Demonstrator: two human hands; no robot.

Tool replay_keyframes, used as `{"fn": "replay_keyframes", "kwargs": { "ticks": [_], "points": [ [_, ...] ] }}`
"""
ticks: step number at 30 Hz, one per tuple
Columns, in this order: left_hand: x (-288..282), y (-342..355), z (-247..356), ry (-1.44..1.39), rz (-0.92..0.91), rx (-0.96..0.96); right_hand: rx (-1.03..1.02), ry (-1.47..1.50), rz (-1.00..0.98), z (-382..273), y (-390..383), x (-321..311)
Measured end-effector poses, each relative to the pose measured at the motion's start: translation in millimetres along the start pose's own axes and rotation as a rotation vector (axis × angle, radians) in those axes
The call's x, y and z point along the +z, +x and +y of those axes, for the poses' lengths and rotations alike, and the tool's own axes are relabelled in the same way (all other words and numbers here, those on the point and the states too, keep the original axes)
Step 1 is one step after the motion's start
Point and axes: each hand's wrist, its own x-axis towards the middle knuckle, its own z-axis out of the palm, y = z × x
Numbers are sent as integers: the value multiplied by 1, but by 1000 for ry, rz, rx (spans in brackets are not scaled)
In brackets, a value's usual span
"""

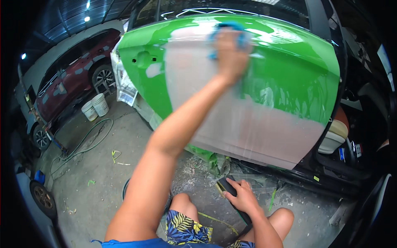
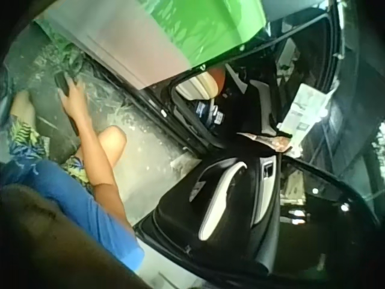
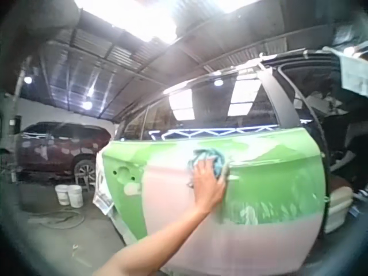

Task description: Wet sanding a car door with a sanding block and water to prepare the surface for finishing.

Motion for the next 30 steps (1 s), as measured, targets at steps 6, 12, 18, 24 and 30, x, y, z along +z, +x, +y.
{"fn": "replay_keyframes", "kwargs": {
  "ticks": [6,12,18,24,30],
  "points": [
    [83,-30,137,-115,-145,638,-131,92,-84,-15,21,42],
    [23,19,10,57,-29,459,-7,78,47,-4,-3,6],
    [-142,25,-197,794,108,-299,57,44,179,21,-14,-14],
    [-287,-60,-214,379,-133,-487,131,95,171,25,-8,-13],
    [-461,-224,-147,329,-666,-735,207,550,0,45,7,-7]
  ]
}}
